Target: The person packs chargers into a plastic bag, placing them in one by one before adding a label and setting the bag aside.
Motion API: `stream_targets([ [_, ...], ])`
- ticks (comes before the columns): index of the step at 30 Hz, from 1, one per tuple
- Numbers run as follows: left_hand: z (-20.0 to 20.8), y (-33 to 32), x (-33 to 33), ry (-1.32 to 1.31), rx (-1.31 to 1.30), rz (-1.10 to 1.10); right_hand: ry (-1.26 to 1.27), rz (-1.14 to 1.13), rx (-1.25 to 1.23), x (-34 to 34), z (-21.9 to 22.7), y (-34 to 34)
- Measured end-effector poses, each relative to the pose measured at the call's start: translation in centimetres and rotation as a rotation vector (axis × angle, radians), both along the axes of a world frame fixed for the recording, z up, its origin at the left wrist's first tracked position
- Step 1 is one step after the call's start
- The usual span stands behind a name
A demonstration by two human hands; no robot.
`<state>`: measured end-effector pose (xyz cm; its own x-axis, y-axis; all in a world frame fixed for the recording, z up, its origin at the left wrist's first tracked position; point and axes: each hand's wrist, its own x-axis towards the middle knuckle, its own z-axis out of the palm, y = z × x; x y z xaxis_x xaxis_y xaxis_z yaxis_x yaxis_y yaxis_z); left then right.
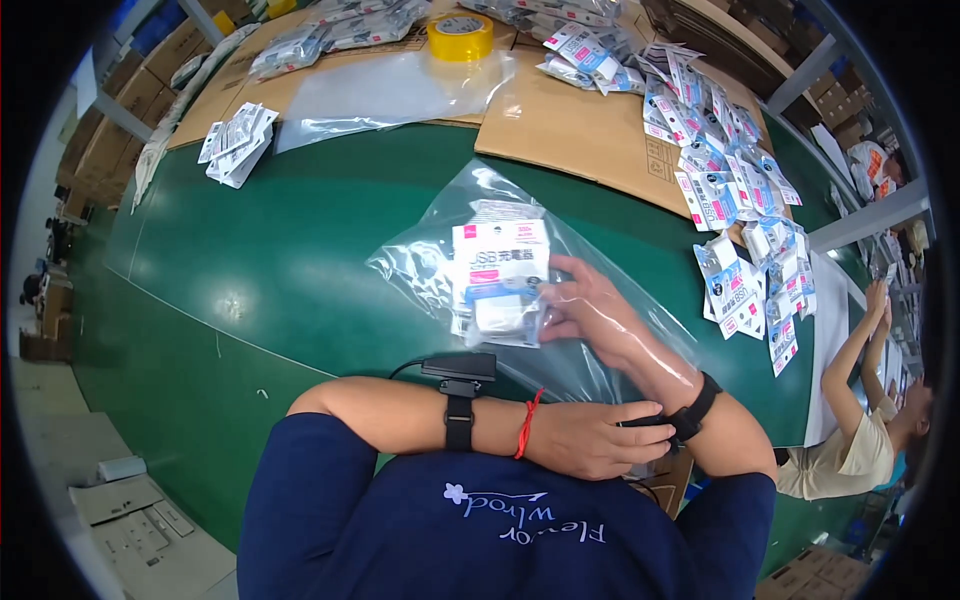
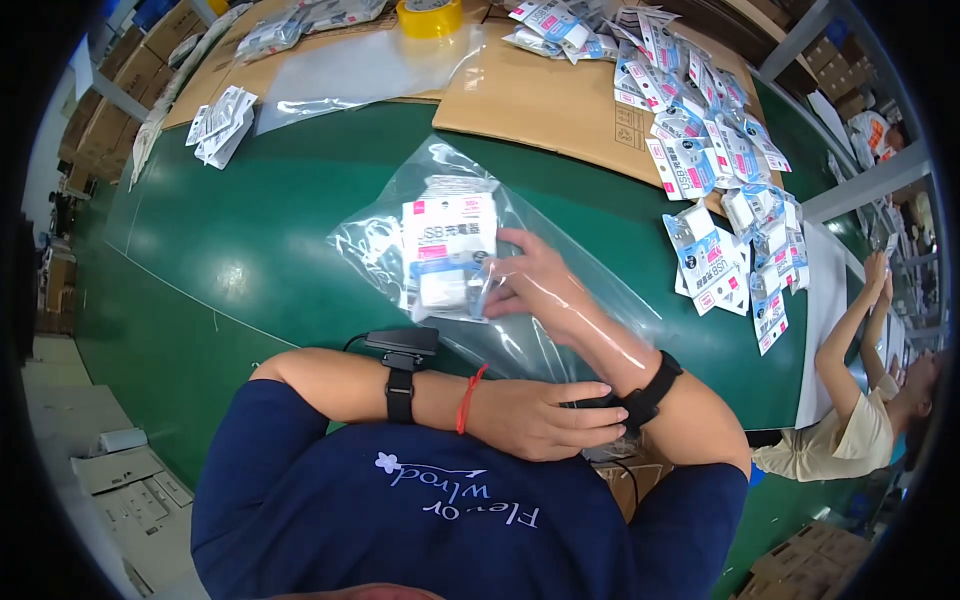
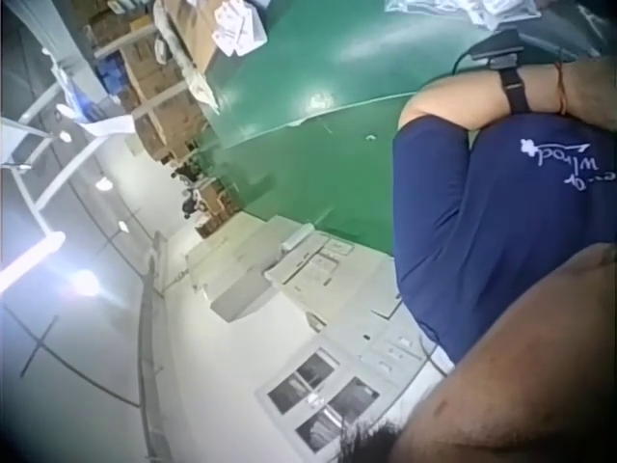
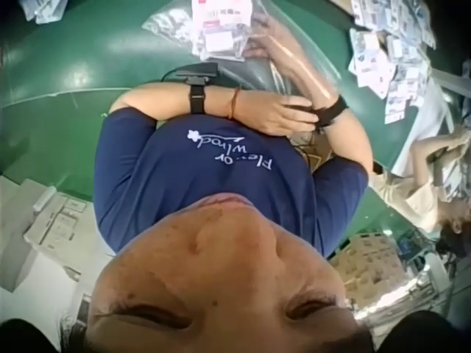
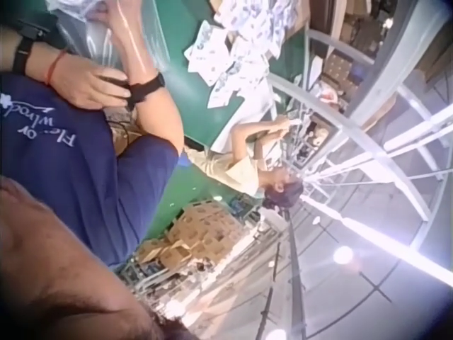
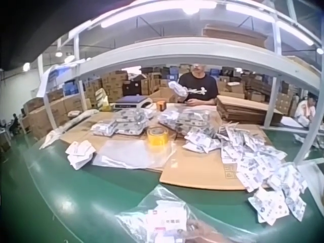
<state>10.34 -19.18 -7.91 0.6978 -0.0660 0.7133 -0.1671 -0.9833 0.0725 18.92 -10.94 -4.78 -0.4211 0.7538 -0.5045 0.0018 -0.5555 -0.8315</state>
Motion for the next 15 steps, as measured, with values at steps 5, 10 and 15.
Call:
stream_targets([
  [5,0.3,-0.3,0.0,-0.031,-0.004,-0.069,0.057,-0.069,0.027,-3.4,-0.9,0.5],
  [10,0.9,-0.7,-0.3,0.046,0.044,-0.136,0.35,-0.215,0.136,-7.1,-3.1,0.7],
  [15,2.1,0.9,-1.8,-0.096,0.144,-0.018,0.242,-0.13,-0.004,-5.0,-2.4,0.1],
])
